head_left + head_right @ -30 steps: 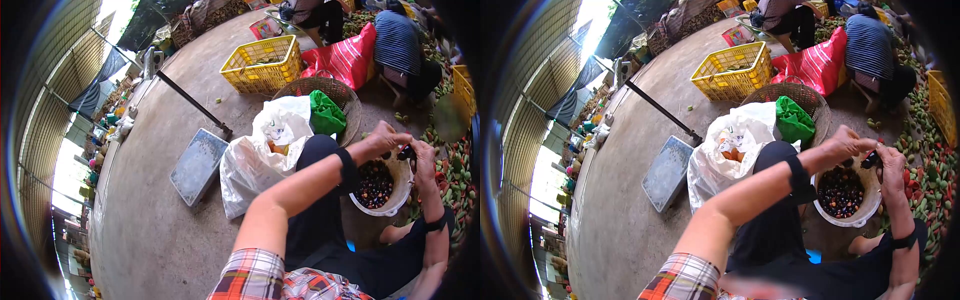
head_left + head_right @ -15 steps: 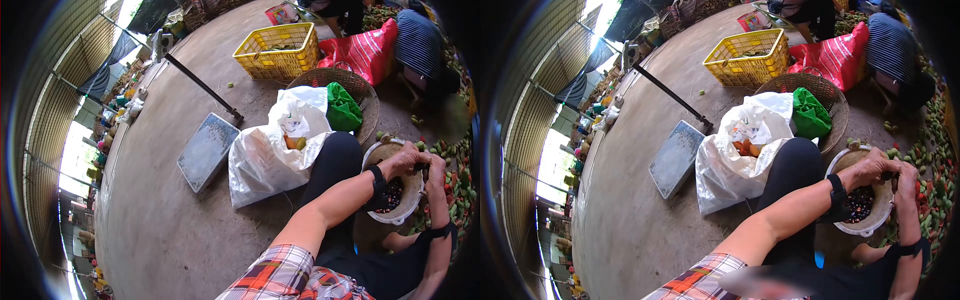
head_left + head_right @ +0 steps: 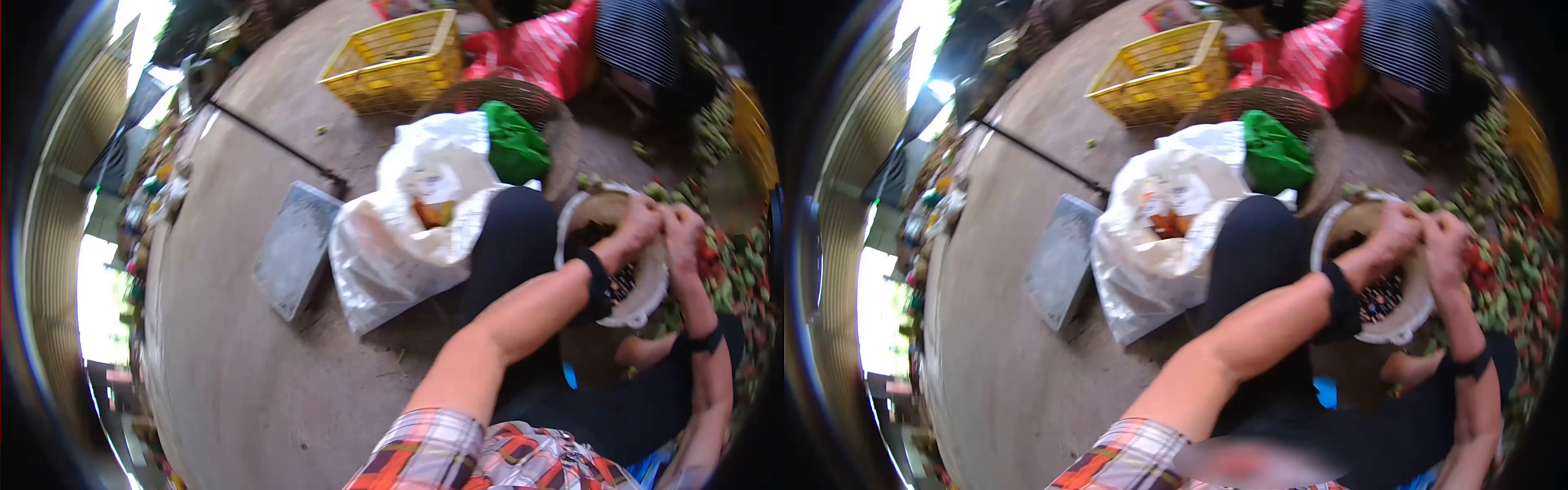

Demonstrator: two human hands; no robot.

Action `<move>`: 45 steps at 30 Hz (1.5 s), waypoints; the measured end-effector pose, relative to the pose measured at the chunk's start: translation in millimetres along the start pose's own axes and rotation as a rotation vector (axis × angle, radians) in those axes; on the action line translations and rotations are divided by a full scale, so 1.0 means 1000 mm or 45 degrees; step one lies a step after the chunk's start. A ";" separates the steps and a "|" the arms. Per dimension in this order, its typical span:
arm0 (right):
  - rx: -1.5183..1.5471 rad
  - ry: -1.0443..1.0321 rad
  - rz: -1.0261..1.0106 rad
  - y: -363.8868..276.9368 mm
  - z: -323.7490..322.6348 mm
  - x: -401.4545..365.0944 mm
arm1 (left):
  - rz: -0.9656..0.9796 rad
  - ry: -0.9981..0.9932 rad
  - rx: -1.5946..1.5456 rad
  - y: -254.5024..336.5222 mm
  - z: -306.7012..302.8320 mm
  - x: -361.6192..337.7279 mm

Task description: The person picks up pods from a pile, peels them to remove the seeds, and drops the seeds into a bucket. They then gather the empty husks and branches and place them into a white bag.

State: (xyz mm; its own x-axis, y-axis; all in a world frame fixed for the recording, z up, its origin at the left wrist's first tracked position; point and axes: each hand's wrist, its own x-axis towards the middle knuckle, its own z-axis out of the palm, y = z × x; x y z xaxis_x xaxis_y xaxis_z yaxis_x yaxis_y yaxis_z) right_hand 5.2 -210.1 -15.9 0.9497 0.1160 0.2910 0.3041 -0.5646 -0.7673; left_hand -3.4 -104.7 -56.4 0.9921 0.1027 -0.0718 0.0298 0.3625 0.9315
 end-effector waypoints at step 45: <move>-0.411 -0.220 -0.654 -0.006 -0.018 0.010 | 0.124 -0.097 0.495 0.025 -0.011 -0.010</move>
State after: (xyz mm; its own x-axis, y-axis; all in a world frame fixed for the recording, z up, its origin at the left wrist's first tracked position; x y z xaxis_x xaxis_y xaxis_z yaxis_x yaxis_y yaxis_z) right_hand 11.3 -220.4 2.0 0.6950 0.5531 0.4594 0.7123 -0.6167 -0.3351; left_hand -14.3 -86.5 -36.8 0.9983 0.0454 0.0364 -0.0353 -0.0244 0.9991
